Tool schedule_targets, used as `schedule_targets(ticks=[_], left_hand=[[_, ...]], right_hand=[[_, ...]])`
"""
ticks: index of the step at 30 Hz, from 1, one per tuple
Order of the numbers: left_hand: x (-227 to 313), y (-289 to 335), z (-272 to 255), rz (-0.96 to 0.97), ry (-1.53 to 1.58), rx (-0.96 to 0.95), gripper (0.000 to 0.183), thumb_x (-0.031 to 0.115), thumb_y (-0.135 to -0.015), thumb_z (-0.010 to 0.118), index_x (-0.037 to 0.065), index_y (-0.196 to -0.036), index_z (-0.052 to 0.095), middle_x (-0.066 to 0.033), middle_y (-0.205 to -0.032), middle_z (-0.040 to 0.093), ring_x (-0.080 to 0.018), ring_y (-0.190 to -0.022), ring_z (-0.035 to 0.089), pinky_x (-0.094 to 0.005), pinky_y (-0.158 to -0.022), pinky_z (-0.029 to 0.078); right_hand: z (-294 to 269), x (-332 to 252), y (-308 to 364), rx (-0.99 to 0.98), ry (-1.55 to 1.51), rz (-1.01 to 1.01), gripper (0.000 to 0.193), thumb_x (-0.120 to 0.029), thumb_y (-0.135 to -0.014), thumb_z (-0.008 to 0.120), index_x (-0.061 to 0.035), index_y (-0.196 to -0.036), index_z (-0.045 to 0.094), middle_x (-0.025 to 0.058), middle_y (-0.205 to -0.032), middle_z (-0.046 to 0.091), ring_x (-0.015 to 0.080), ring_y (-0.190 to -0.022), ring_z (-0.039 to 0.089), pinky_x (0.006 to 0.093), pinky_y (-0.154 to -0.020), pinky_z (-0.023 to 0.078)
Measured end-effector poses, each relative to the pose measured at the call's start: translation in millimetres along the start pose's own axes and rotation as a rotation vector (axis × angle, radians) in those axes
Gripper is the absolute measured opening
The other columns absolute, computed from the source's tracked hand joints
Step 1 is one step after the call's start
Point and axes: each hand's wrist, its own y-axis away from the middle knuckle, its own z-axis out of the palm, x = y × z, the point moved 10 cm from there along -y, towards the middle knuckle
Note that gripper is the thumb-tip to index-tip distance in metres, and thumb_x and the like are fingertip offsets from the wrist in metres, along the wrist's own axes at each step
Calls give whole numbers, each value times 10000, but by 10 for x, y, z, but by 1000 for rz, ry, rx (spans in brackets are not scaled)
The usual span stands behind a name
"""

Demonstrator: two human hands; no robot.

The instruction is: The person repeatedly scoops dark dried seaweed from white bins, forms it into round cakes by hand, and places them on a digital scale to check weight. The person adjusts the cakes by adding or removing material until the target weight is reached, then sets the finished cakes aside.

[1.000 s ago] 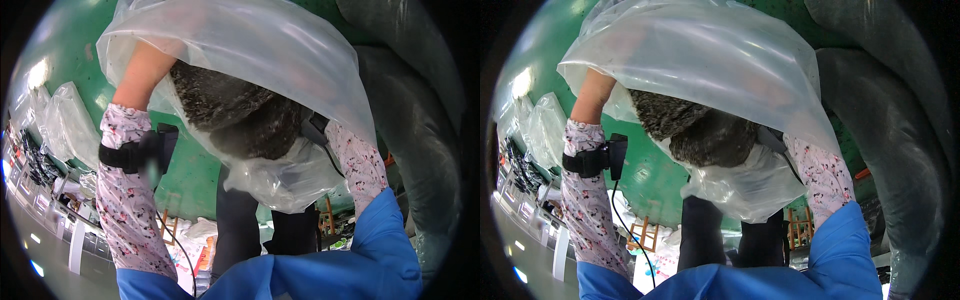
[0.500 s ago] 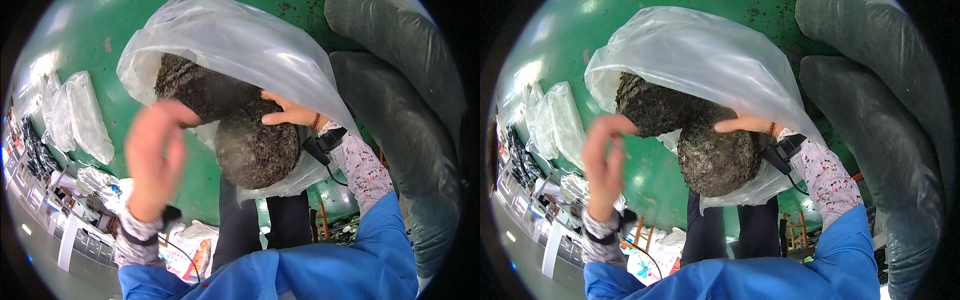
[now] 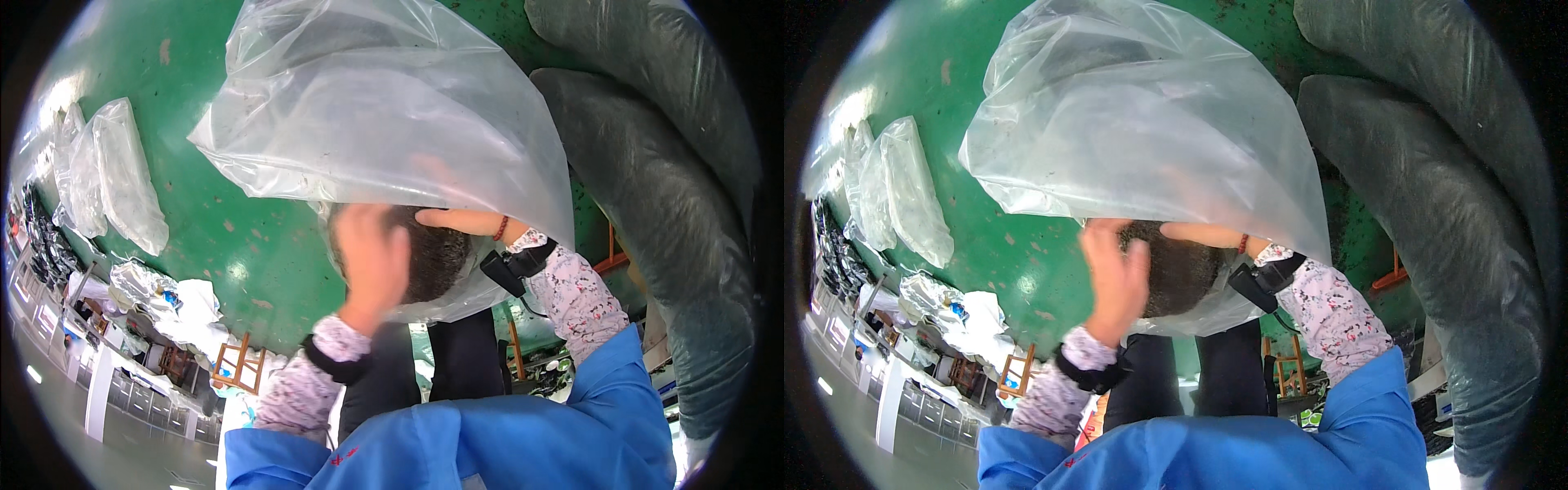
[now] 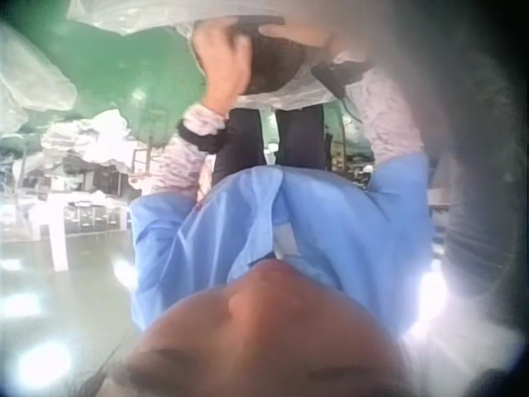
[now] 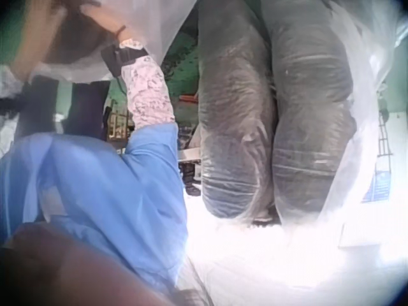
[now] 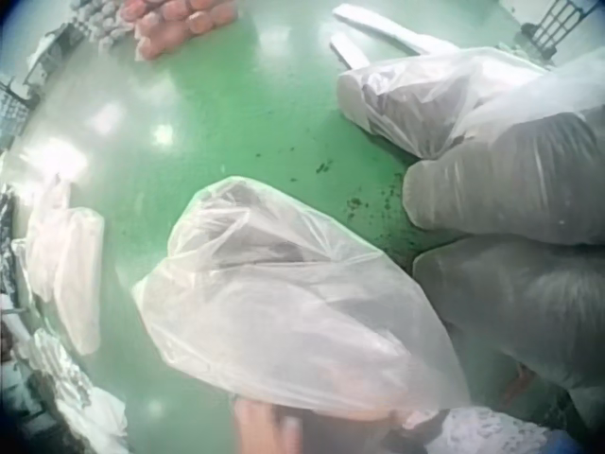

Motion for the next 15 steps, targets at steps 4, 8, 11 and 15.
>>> schedule_targets(ticks=[4, 8, 11, 15], left_hand=[[-170, 337, 536, 37, -133, -56, 630, 268, -897, 530, -34, -1407, 315, -227, -1442, 275, -401, -1387, 227, -551, -1146, 135], [-305, 364, 547, 52, -149, -54, 639, 351, -926, 460, -26, -1421, 313, -225, -1452, 273, -387, -1399, 217, -558, -1147, 122], [-454, 247, 526, -9, -146, -35, 619, 321, -924, 467, -38, -1409, 327, -238, -1443, 282, -405, -1384, 231, -532, -1144, 151], [-680, 195, 547, -20, -68, -102, 655, 400, -979, 415, -53, -1433, 280, -284, -1472, 233, -460, -1363, 228, -504, -1126, 189]], right_hand=[[185, 431, 16, -129, -44, 181, 628, -399, -915, 586, -109, -1441, 402, 126, -1417, 473, 283, -1285, 449, 396, -1074, 354], [287, 812, 86, -100, -53, 316, 631, -409, -919, 574, -108, -1443, 396, 121, -1421, 467, 280, -1290, 444, 397, -1078, 349], [348, 1090, 131, -15, -44, 388, 633, -418, -922, 565, -107, -1445, 392, 117, -1425, 463, 277, -1293, 439, 397, -1081, 346], [293, 1464, 446, 121, -81, 566, 636, -429, -926, 553, -106, -1448, 386, 112, -1430, 457, 273, -1298, 434, 398, -1085, 341]])
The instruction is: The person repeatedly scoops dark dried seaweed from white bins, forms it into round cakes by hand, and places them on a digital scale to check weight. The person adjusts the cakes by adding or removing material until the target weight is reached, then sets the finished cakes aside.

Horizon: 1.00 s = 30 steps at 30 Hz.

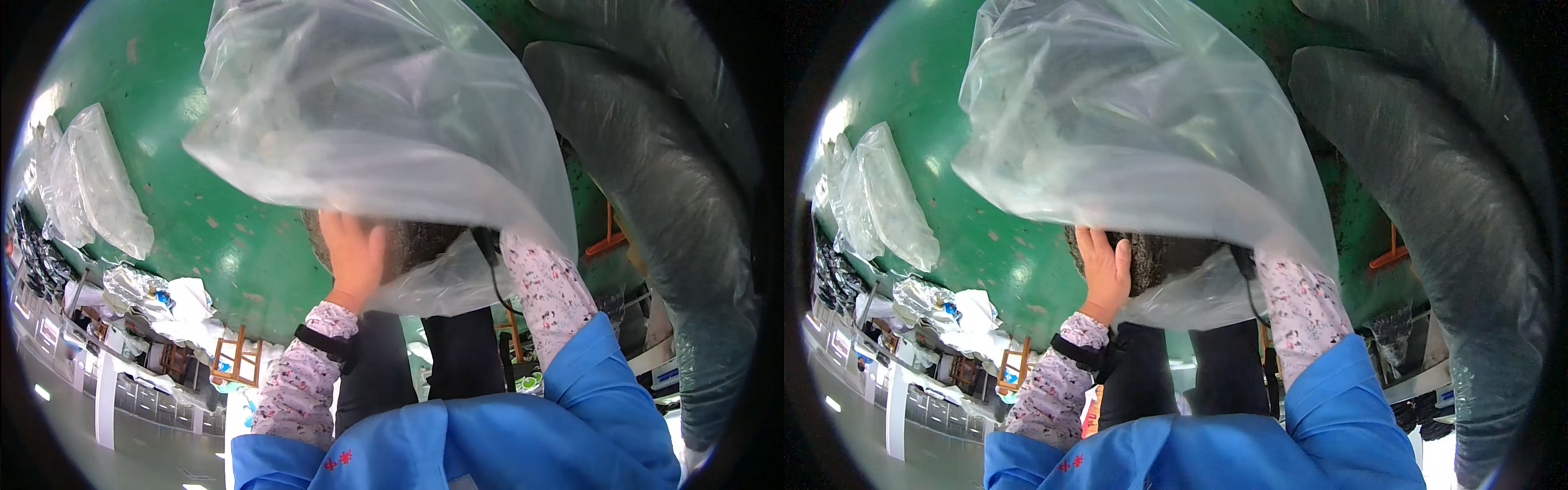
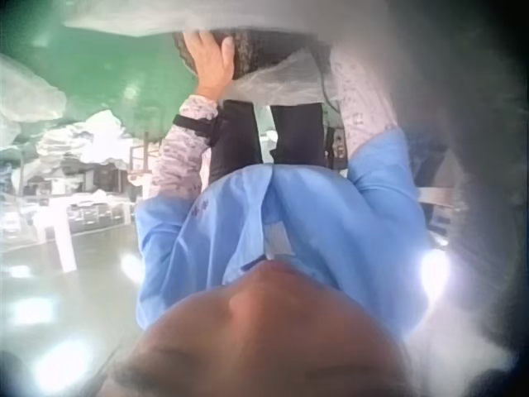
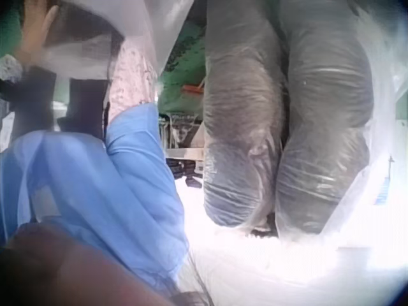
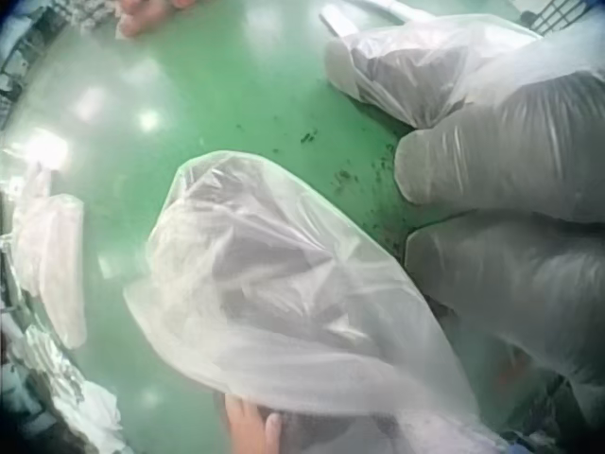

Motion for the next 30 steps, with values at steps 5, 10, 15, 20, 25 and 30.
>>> schedule_targets(ticks=[5, 10, 15, 20, 25, 30], left_hand=[[5, 8, 14, 21, 9, -32, 669, 440, -1003, 348, -30, -1465, 234, -298, -1485, 216, -472, -1375, 193, -504, -1129, 178], [-130, 40, 3, -9, -11, -91, 661, 291, -899, 469, -69, -1422, 285, -312, -1458, 251, -496, -1341, 218, -525, -1125, 187], [-168, 90, 61, -26, -54, -153, 653, 409, -977, 381, -58, -1426, 299, -297, -1503, 203, -495, -1379, 161, -532, -1139, 143], [-156, 150, 82, 23, -96, -168, 607, 397, -1028, 254, -34, -1455, 267, -255, -1538, 159, -465, -1418, 81, -505, -1161, 83], [-135, 173, 47, -12, -71, -142, 652, 435, -1011, 274, -44, -1452, 254, -281, -1502, 196, -471, -1387, 147, -508, -1144, 118], [42, 8, 40, -12, 0, -133, 686, 457, -981, 351, -36, -1452, 266, -294, -1449, 246, -473, -1330, 228, -509, -1124, 156]], right_hand=[[148, 451, -56, 87, -138, 142, 641, -442, -930, 538, -105, -1452, 379, 106, -1436, 450, 269, -1304, 427, 398, -1090, 335], [315, 766, -163, 148, -289, 252, 646, -456, -935, 523, -103, -1455, 372, 100, -1442, 442, 265, -1310, 420, 399, -1095, 329], [509, 971, -250, 189, -429, 315, 651, -469, -940, 508, -102, -1458, 364, 94, -1449, 435, 260, -1317, 412, 399, -1100, 323], [704, 1244, -241, 217, -578, 366, 657, -483, -945, 493, -101, -1462, 357, 88, -1455, 428, 256, -1323, 405, 400, -1104, 317], [771, 1549, 41, 239, -728, 452, 663, -496, -950, 478, -99, -1465, 350, 82, -1461, 420, 251, -1329, 398, 400, -1109, 311], [833, 1752, 211, 264, -867, 511, 669, -510, -955, 463, -98, -1469, 342, 75, -1467, 413, 247, -1335, 391, 401, -1114, 305]])
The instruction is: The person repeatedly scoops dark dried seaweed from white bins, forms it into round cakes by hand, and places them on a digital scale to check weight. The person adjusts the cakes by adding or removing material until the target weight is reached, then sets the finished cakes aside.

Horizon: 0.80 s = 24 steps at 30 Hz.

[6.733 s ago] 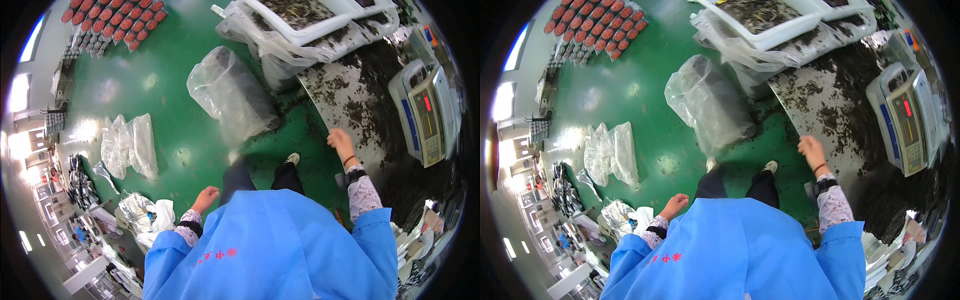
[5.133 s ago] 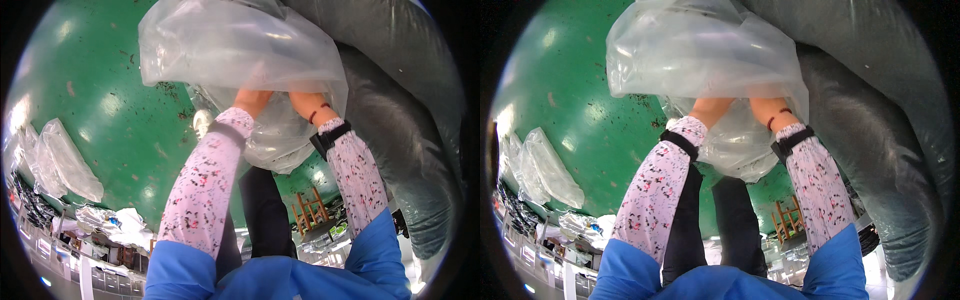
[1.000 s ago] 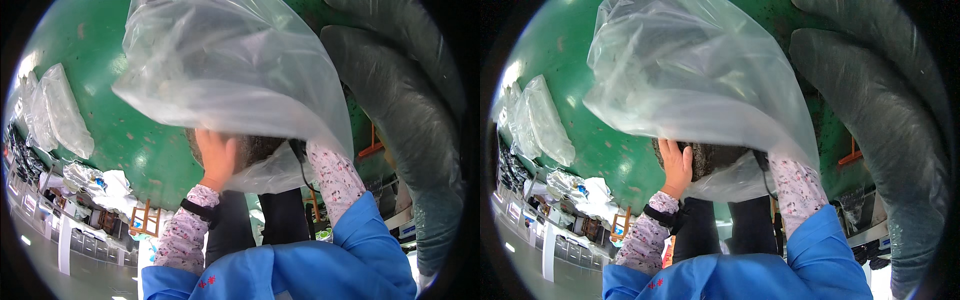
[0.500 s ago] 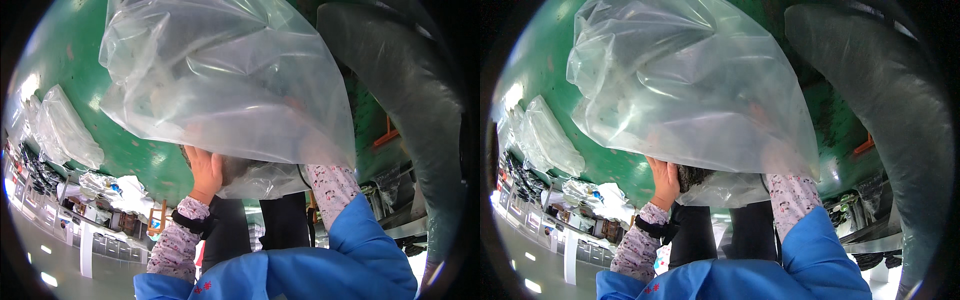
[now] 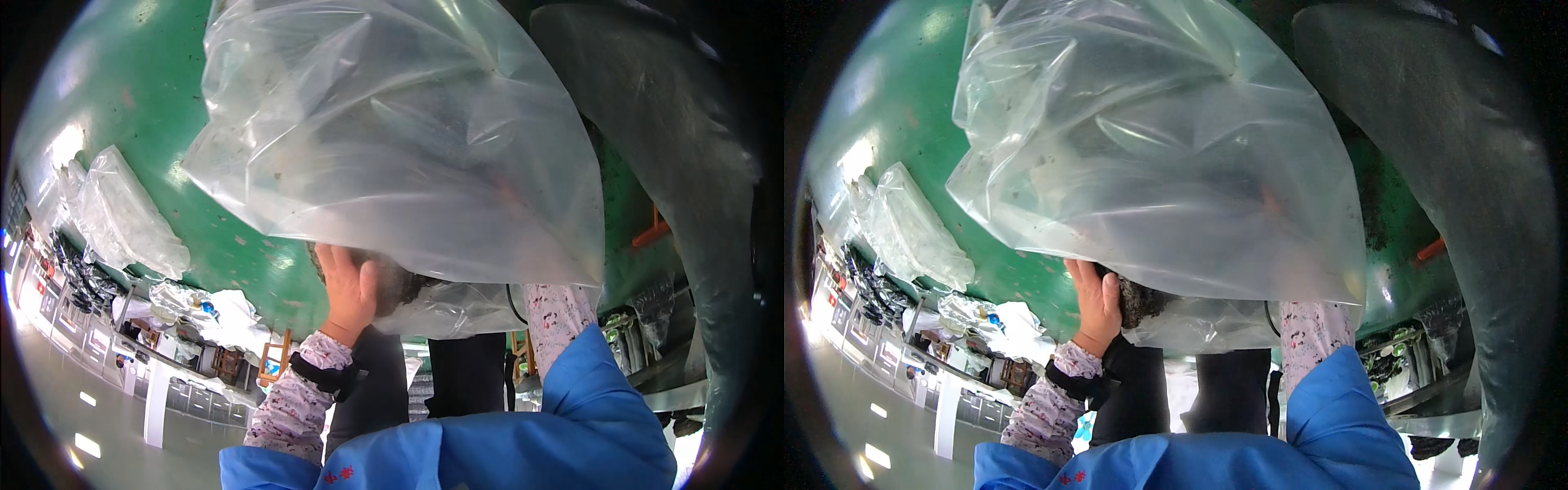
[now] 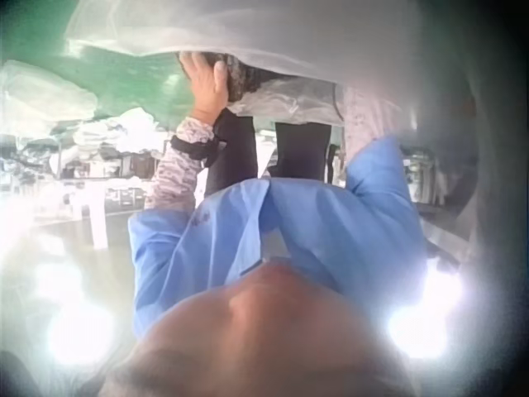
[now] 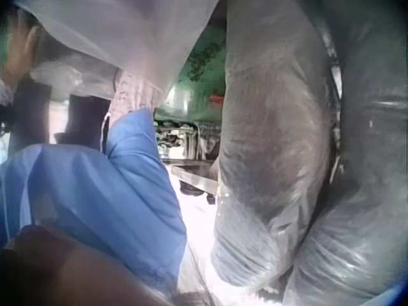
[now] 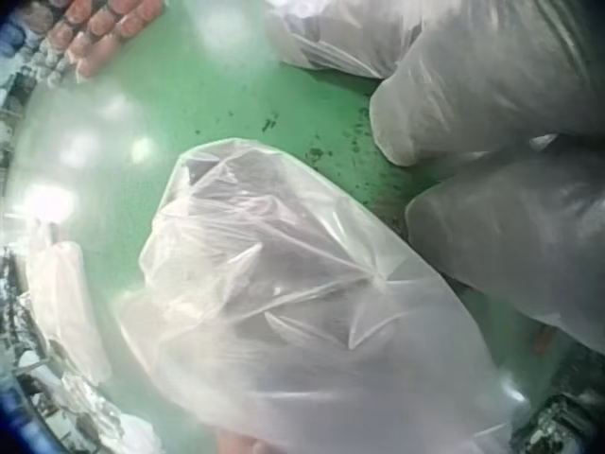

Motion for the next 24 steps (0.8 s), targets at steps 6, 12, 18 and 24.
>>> schedule_targets(ticks=[6, 12, 18, 24], left_hand=[[44, -18, -390, -79, -51, 77, 625, 413, -994, 361, 16, -1472, 297, -255, -1485, 228, -419, -1371, 239, -456, -1140, 173], [318, 216, -1424, -54, 146, 85, 614, 361, -999, 309, 1, -1493, 242, -211, -1530, 223, -337, -1441, 174, -404, -1169, 134], [-15, 1198, -2702, -202, 559, 392, 661, 499, -1009, 297, 27, -1473, 304, -143, -1496, 335, -256, -1351, 363, -378, -1113, 295], [319, 2943, -4150, 74, 1053, 699, 539, 411, -1023, 353, 78, -1447, 378, -104, -1440, 450, -258, -1308, 454, -420, -1095, 364]], right_hand=[[-89, -77, -24, -51, -194, 37, 678, -526, -961, 445, -96, -1473, 334, 68, -1474, 404, 242, -1342, 383, 402, -1120, 298], [-97, -503, 409, -327, -481, 125, 687, -543, -967, 427, -94, -1477, 325, 60, -1482, 396, 237, -1350, 374, 402, -1126, 291], [837, -1303, 1595, -761, -560, 119, 696, -559, -973, 409, -93, -1481, 316, 53, -1489, 387, 231, -1357, 366, 403, -1132, 283], [1247, -3122, 3723, -1095, -566, -287, 730, -610, -958, 378, -85, -1464, 335, 72, -1481, 399, 257, -1360, 364, 447, -1139, 263]])
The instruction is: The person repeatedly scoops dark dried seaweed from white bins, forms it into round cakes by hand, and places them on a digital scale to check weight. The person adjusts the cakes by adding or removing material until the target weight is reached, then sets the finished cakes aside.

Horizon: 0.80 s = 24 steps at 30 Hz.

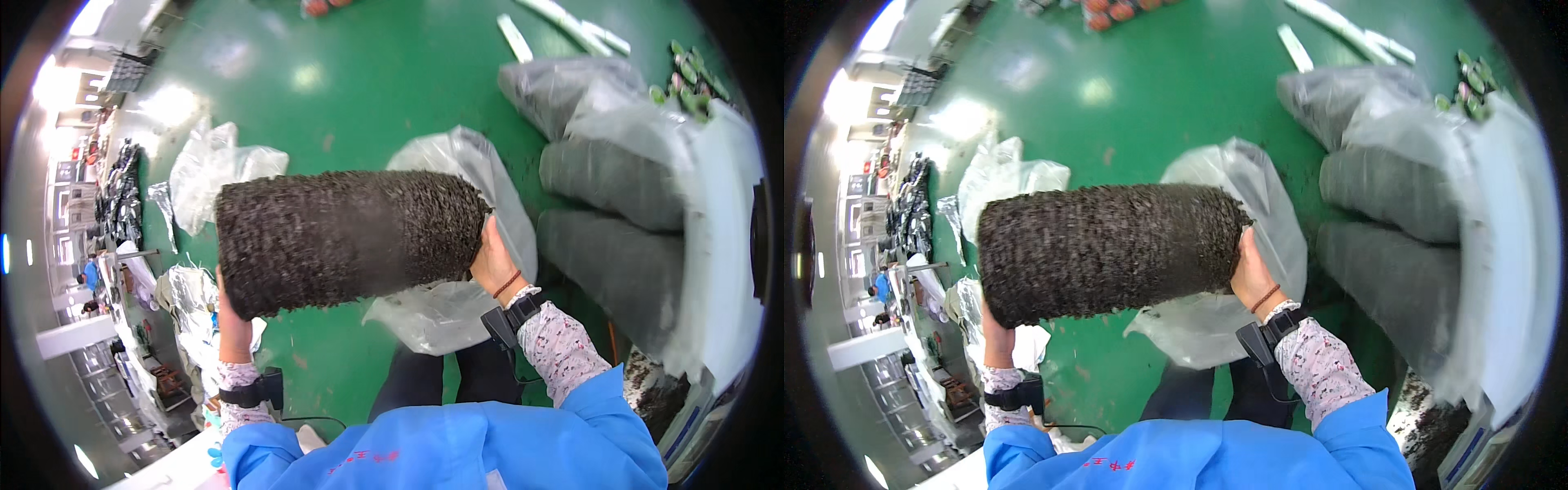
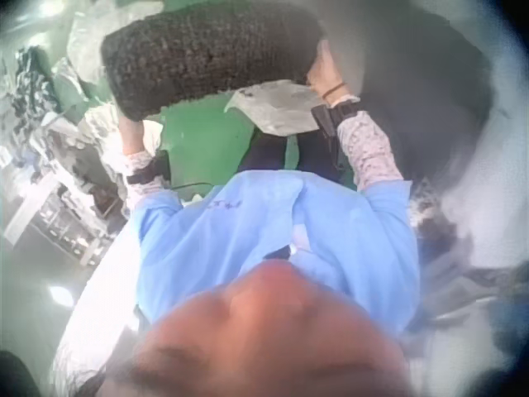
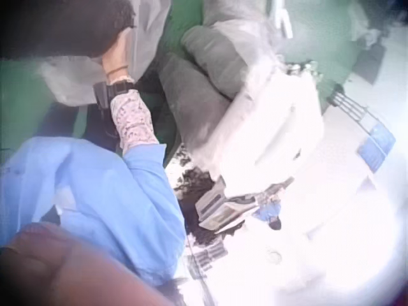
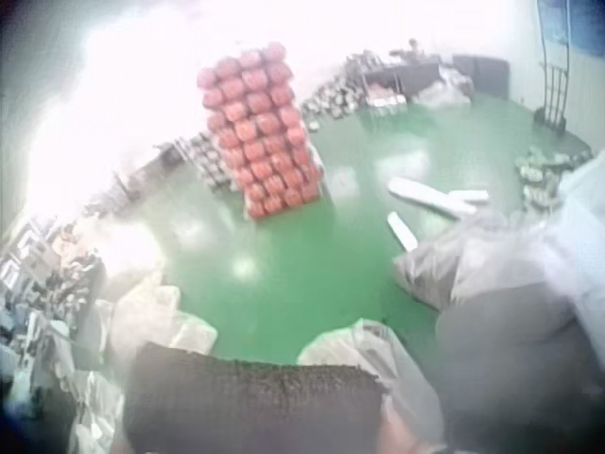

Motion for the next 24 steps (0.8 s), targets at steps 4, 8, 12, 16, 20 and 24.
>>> schedule_targets(ticks=[4, 8, 12, 16, 20, 24], left_hand=[[1489, 1002, -350, 283, 384, -150, 579, 445, -996, 390, 83, -1447, 389, -146, -1468, 413, -336, -1334, 415, -508, -1092, 351], [1988, 1290, -220, 328, 515, -174, 592, 465, -986, 396, 93, -1446, 385, -137, -1451, 434, -334, -1302, 452, -503, -1072, 381], [1926, 1272, 357, 183, 550, -329, 582, 451, -994, 388, 92, -1452, 375, -137, -1464, 418, -335, -1314, 435, -504, -1082, 368], [1705, 1410, 699, 1, 545, -443, 573, 436, -1002, 380, 90, -1458, 366, -136, -1476, 402, -336, -1326, 419, -506, -1092, 355], [891, 1477, 1546, -319, 497, -517, 564, 422, -1009, 373, 88, -1464, 356, -136, -1488, 386, -337, -1337, 403, -507, -1102, 342], [1212, 1907, 2130, -176, 575, -1031, 544, 430, -1003, 387, 58, -1395, 445, -157, -1397, 486, -363, -1226, 506, -510, -1019, 441]], right_hand=[[1536, -868, 810, -104, -23, -126, 700, -599, -971, 345, -77, -1438, 379, 87, -1430, 468, 262, -1321, 420, 442, -1133, 281], [2008, -1382, 1447, -206, 307, -302, 456, -317, -1012, 454, -28, -1364, 466, 87, -1332, 547, 225, -1191, 534, 375, -997, 452], [2449, -1927, 2433, -250, 307, -378, 404, -303, -1015, 459, -23, -1295, 539, 74, -1213, 619, 185, -1060, 596, 331, -927, 491], [2694, -2379, 3886, -107, 581, -622, 453, -329, -1028, 400, -4, -1322, 514, 105, -1230, 617, 189, -1117, 586, 359, -966, 479], [1661, -1810, 4827, 254, 548, -741, 465, -374, -1007, 431, -78, -1355, 515, 46, -1267, 609, 204, -1143, 571, 399, -992, 458], [1794, -1484, 5923, 158, 414, -841, 519, -411, -1000, 443, -57, -1378, 478, 76, -1354, 547, 216, -1212, 537, 387, -1016, 445]])
